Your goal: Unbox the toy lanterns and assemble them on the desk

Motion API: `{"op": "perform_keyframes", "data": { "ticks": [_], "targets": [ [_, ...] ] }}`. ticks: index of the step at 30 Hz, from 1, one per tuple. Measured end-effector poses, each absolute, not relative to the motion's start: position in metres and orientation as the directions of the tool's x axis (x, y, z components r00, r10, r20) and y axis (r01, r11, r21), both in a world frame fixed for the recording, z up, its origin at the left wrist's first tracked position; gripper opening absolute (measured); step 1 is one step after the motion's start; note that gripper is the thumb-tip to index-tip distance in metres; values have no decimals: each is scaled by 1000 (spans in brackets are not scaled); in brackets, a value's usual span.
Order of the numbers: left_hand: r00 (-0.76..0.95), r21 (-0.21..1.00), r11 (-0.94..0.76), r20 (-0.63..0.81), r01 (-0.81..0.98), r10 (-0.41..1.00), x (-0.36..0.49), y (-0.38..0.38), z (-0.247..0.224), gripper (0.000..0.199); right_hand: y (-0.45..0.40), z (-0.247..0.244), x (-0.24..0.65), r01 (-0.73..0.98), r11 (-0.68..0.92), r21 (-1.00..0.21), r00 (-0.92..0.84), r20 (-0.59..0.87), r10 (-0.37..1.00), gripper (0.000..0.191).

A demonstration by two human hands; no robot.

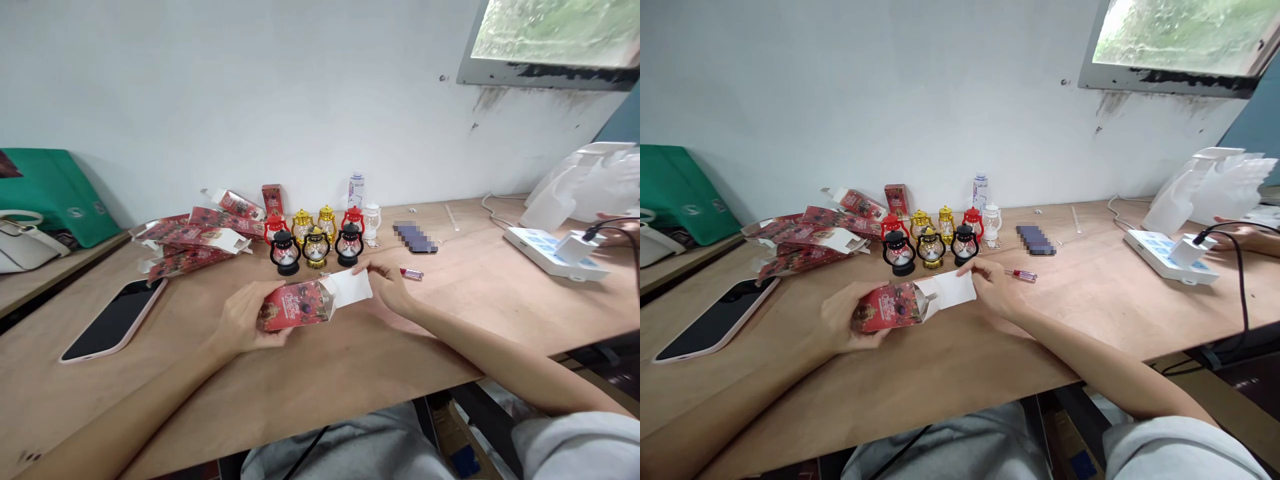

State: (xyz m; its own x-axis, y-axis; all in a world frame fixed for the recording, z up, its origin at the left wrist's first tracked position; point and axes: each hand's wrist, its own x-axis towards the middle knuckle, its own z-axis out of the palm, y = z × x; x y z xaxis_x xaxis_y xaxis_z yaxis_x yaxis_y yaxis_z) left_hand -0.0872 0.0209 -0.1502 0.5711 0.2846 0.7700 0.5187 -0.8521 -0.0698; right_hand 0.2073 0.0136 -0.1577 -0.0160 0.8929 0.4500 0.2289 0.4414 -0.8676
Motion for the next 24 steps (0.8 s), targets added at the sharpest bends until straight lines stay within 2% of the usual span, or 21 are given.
{"op": "perform_keyframes", "data": {
  "ticks": [3,5,7,10,13,19,21,24],
  "targets": [
    [555,-29,-855,772,518,310,-87,20,-152,58,23,-152,216,351,449,-822,83,505,859,23],
    [524,27,-852,779,523,346,-88,20,-153,56,32,-150,225,448,397,-801,133,499,857,23],
    [489,69,-843,788,533,374,-89,21,-155,55,41,-152,236,613,280,-738,115,435,893,23],
    [449,79,-833,813,547,372,-90,22,-156,56,53,-159,253,821,116,-559,59,285,957,25],
    [460,68,-850,816,523,349,-90,22,-158,59,59,-164,267,880,47,-473,86,254,963,27],
    [504,56,-868,795,493,337,-88,18,-156,61,60,-160,279,925,-97,-368,242,372,896,23],
    [529,-6,-868,795,496,297,-86,17,-153,65,56,-155,272,918,-23,-396,244,517,821,23],
    [565,-153,-839,799,523,207,-83,16,-148,71,36,-148,250,859,320,-398,150,795,587,21]
  ]
}}
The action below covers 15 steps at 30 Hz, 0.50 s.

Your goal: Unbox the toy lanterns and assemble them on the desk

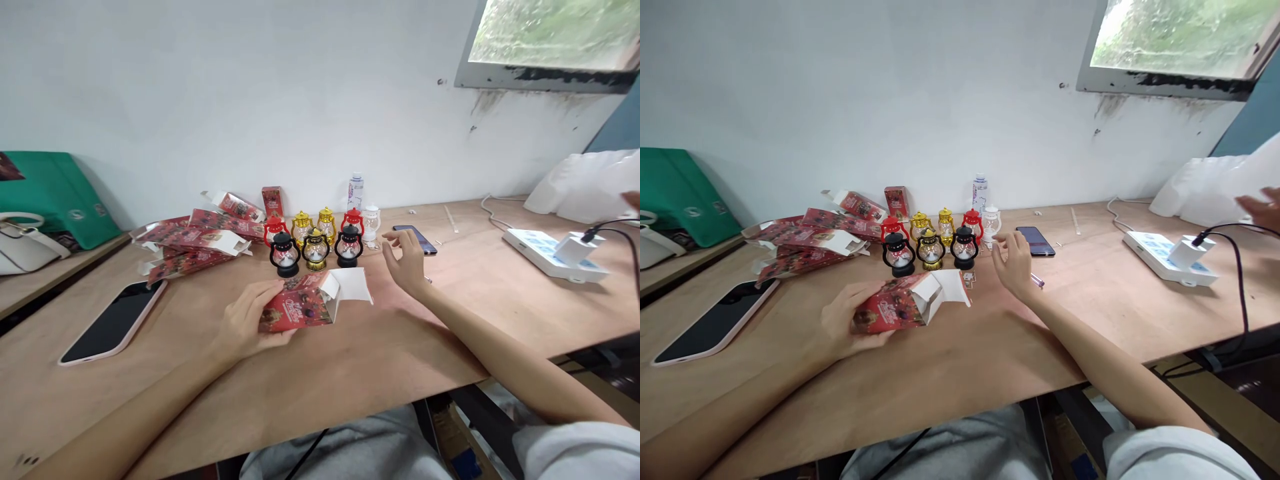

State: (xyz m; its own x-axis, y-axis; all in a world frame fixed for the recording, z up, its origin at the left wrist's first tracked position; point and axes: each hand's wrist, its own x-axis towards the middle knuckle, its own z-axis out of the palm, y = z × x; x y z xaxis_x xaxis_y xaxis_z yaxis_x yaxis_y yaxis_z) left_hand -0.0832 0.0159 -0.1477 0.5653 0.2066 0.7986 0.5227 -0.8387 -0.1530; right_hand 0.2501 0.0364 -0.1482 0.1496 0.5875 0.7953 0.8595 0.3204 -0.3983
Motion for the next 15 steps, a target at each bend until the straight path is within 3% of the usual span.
{"op": "perform_keyframes", "data": {
  "ticks": [2,5,8,15],
  "targets": [
    [572,-221,-798,800,560,180,-82,16,-145,71,17,-147,232,791,528,-309,33,883,467,20],
    [571,-258,-758,801,599,179,-81,16,-143,66,-9,-150,207,687,710,-154,-248,869,428,20],
    [572,-267,-742,799,615,187,-81,16,-142,64,-19,-154,194,649,747,-144,-399,771,496,25],
    [607,-290,-755,775,589,176,-81,15,-143,61,-17,-155,185,739,657,-150,-326,774,543,22]
  ]
}}
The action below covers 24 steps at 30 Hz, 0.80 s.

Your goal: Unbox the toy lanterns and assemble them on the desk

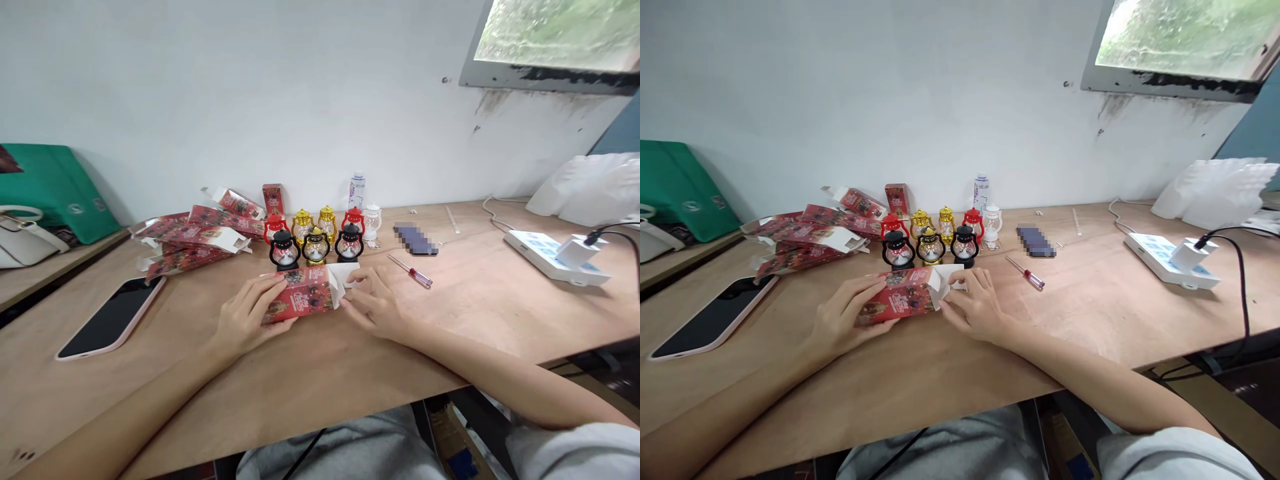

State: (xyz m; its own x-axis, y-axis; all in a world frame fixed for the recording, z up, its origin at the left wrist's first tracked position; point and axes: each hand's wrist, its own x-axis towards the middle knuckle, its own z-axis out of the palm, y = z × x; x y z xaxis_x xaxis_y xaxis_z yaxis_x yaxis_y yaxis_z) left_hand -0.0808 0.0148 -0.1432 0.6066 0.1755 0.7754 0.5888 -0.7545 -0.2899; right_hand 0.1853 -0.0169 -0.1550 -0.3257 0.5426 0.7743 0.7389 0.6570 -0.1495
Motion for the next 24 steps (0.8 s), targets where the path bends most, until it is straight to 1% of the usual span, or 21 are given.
{"op": "perform_keyframes", "data": {
  "ticks": [3,5,9,12,16,19,21,24],
  "targets": [
    [628,-340,-751,768,566,125,-80,13,-143,60,-17,-153,182,735,659,-160,-364,726,583,24],
    [638,-368,-738,762,566,109,-80,13,-141,58,-17,-153,181,736,649,-191,-381,676,631,22],
    [653,-422,-708,754,566,73,-80,12,-139,56,-16,-154,179,748,597,-289,-345,600,722,16],
    [660,-470,-674,750,571,37,-81,12,-137,53,-17,-153,176,744,547,-383,-305,533,789,9],
    [676,-525,-633,737,569,-5,-81,11,-137,47,-15,-154,174,718,492,-492,-274,450,850,9],
    [705,-566,-637,707,524,-48,-79,8,-138,42,-7,-160,176,638,504,-582,-297,418,858,18],
    [708,-584,-632,702,510,-78,-76,7,-137,39,-2,-164,177,541,507,-671,-290,417,861,23],
    [695,-603,-608,710,516,-114,-74,5,-136,34,2,-167,177,342,459,-820,-239,397,886,20]
  ]
}}
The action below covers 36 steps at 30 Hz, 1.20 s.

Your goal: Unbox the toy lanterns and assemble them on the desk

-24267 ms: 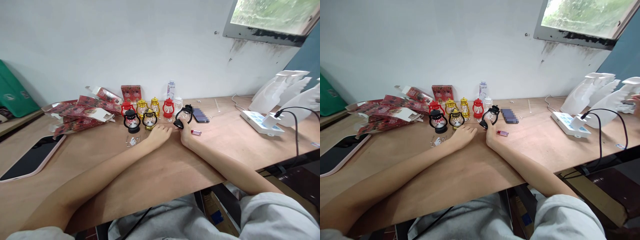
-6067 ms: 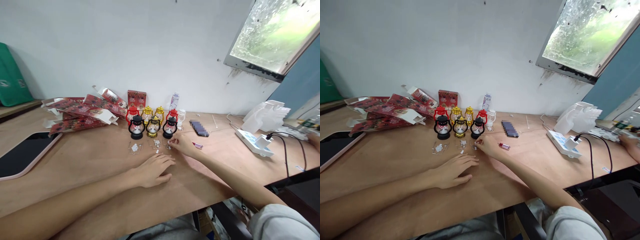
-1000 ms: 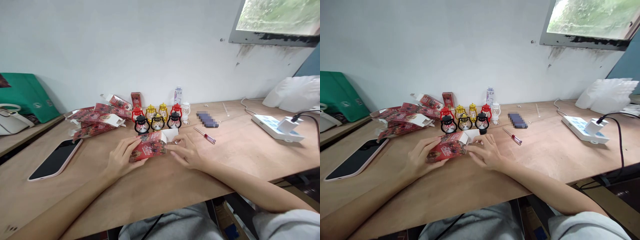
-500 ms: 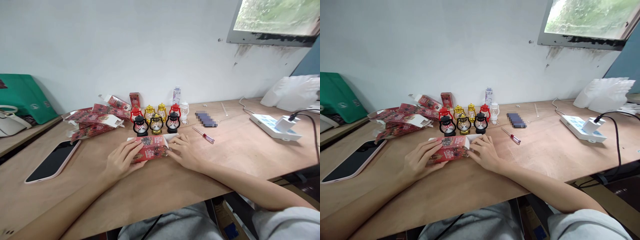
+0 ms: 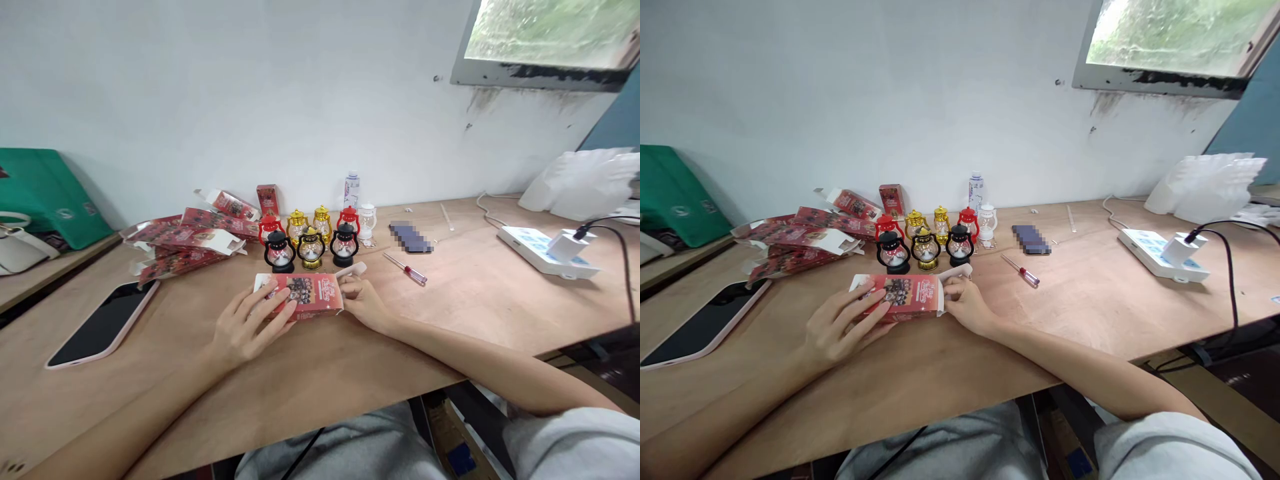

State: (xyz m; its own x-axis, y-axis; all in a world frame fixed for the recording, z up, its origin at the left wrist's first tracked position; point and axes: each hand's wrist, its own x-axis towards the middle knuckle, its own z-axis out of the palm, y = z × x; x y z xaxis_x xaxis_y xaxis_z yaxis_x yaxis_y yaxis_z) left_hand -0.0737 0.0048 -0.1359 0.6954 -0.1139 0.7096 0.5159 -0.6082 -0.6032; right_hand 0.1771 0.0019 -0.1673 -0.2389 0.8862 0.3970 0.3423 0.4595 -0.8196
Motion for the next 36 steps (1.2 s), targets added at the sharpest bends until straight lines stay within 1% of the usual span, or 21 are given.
{"op": "perform_keyframes", "data": {
  "ticks": [2,4,6,9,12,15,19,25,32,36],
  "targets": [
    [695,-611,-603,708,513,-125,-74,4,-136,33,1,-167,176,221,383,-897,-213,338,916,15],
    [705,-612,-612,699,501,-123,-75,3,-136,34,0,-165,174,127,304,-944,-202,275,940,15],
    [714,-611,-626,690,485,-121,-77,3,-138,38,-1,-163,174,50,249,-967,-195,235,952,17],
    [718,-615,-636,683,466,-135,-78,3,-140,39,-2,-161,174,-31,210,-977,-192,212,958,18],
    [714,-612,-636,687,470,-133,-79,4,-140,38,-3,-158,174,-47,204,-978,-180,209,961,19],
    [711,-604,-628,694,490,-113,-79,5,-138,37,-3,-155,176,-55,204,-977,-105,209,972,17],
    [683,-596,-584,724,551,-95,-78,6,-134,37,3,-154,185,-138,247,-959,-6,250,968,19],
    [659,-583,-550,748,598,-78,-72,2,-130,42,13,-158,193,-173,305,-936,16,307,952,20],
    [665,-586,-528,745,615,-53,-68,-1,-129,39,13,-160,191,-224,269,-937,85,256,963,19],
    [640,-570,-496,767,655,-37,-74,3,-128,40,21,-152,203,-330,263,-907,222,197,955,21]
  ]
}}
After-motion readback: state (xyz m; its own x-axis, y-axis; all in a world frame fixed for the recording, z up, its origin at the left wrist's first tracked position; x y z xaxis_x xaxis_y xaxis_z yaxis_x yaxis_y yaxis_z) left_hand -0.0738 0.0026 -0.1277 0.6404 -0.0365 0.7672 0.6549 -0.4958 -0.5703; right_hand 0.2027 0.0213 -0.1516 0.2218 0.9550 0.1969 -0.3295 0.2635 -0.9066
